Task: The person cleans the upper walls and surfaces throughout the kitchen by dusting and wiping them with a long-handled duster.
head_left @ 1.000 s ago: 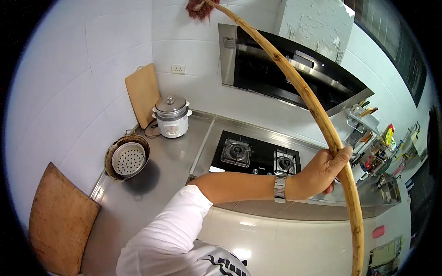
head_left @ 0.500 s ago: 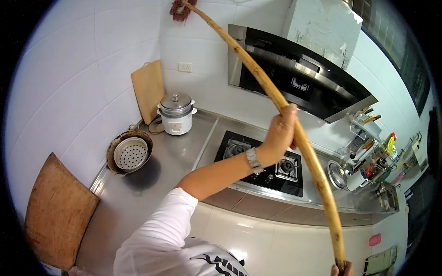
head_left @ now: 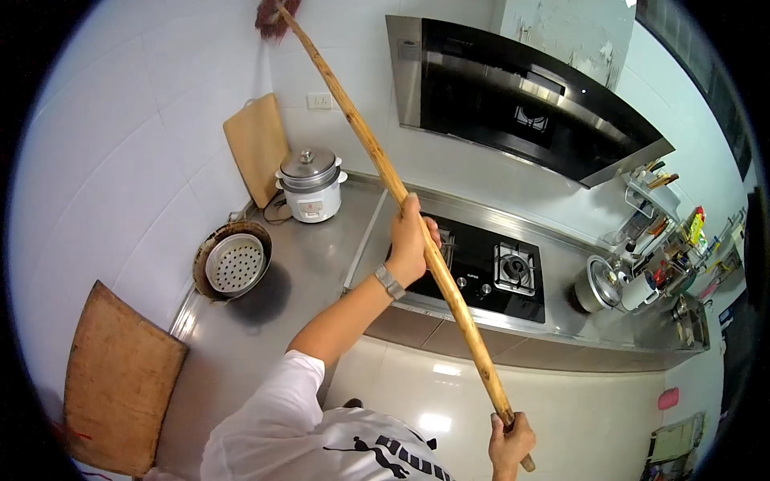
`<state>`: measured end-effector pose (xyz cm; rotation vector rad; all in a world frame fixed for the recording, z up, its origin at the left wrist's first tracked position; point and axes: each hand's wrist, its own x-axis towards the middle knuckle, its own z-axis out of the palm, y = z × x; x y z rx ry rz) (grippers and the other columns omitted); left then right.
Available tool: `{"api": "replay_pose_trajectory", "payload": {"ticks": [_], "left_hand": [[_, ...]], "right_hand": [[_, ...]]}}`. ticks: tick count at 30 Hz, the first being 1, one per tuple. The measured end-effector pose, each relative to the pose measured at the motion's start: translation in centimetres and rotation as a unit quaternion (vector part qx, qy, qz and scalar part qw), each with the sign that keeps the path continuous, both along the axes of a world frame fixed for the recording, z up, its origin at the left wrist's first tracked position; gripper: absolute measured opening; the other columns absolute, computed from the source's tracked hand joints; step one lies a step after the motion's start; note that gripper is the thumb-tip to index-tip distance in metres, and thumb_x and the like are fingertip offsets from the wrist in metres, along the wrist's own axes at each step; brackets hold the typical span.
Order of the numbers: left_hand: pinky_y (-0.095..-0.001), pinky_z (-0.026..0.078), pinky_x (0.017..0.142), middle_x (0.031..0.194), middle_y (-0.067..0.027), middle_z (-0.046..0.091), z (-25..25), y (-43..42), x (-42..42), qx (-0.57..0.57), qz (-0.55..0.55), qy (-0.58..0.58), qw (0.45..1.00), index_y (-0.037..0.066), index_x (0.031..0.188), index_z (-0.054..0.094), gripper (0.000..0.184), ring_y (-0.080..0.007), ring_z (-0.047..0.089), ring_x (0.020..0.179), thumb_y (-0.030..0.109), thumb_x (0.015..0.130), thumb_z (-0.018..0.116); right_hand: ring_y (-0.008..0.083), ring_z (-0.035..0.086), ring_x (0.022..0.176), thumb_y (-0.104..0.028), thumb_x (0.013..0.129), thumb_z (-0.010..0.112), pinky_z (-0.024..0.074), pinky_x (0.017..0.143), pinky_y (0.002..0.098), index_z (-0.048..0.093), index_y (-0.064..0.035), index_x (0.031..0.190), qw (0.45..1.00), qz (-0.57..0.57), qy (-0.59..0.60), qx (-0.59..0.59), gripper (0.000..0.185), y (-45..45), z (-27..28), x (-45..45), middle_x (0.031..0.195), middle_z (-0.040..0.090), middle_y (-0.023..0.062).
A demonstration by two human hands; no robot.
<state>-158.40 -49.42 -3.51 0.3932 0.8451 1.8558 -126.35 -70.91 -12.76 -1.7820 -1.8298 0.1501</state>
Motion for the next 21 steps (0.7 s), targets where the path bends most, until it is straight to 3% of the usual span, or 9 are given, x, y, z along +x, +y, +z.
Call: {"api": "replay_pose_trajectory", "payload": {"ticks": [4, 6, 12, 18, 21], "left_hand": [[-0.0308, 0.041, 0.035, 0.054, -0.0037, 0.048, -4.7, -2.2, 2.8, -0.015, -0.027, 0.056, 0.998, 0.010, 0.092, 0.040, 0.037, -0.0155, 0.046, 0.039, 0.046, 0.091, 0.048], [-0.0309, 0.043, 0.036, 0.052, -0.0037, 0.047, -6.3, -3.9, 4.5, -0.047, -0.079, 0.062, 0.994, 0.011, 0.088, 0.041, 0.036, -0.0154, 0.048, 0.039, 0.046, 0.093, 0.046], [-0.0283, 0.045, 0.040, 0.052, -0.0057, 0.051, -12.1, -8.0, 9.1, -0.085, -0.141, 0.100, 0.981, 0.007, 0.061, 0.045, 0.049, -0.0150, 0.054, 0.043, 0.043, 0.094, 0.046], [-0.0267, 0.048, 0.047, 0.056, -0.0058, 0.053, -17.6, -11.5, 10.5, -0.060, -0.180, 0.224, 0.956, 0.006, 0.074, 0.048, 0.044, -0.0146, 0.059, 0.052, 0.043, 0.095, 0.044], [-0.0272, 0.049, 0.048, 0.059, -0.0060, 0.055, -18.6, -11.4, 10.4, -0.086, -0.164, 0.114, 0.976, 0.007, 0.072, 0.048, 0.045, -0.0146, 0.059, 0.053, 0.046, 0.093, 0.047]], "right_hand": [[0.0338, 0.050, 0.048, -0.034, 0.070, 0.075, 0.0399, 0.049, 0.0406, 0.052, -0.0024, 0.065, 0.998, -0.034, 0.050, -0.001, 0.040, -3.2, -5.8, 2.0, 0.052, 0.051, 0.0137], [0.0320, 0.055, 0.054, -0.038, 0.079, 0.068, 0.0442, 0.053, 0.0398, 0.059, -0.0049, 0.079, 0.994, -0.054, -0.002, -0.097, 0.034, -5.3, -7.7, 3.5, 0.062, 0.058, 0.0145], [0.0319, 0.051, 0.051, -0.041, 0.078, 0.069, 0.0425, 0.052, 0.0416, 0.056, -0.0030, 0.070, 0.983, -0.066, 0.035, -0.169, 0.041, -10.7, -12.3, 5.9, 0.057, 0.054, 0.0163], [0.0264, 0.052, 0.054, -0.039, 0.078, 0.070, 0.0439, 0.054, 0.0390, 0.057, -0.0025, 0.071, 0.936, -0.086, 0.068, -0.334, 0.039, -15.5, -15.7, 8.6, 0.060, 0.056, 0.0171], [0.0283, 0.053, 0.057, -0.040, 0.079, 0.069, 0.0451, 0.056, 0.0384, 0.058, -0.0017, 0.074, 0.924, -0.090, 0.079, -0.364, 0.041, -16.2, -15.5, 8.8, 0.063, 0.058, 0.0189]]}}
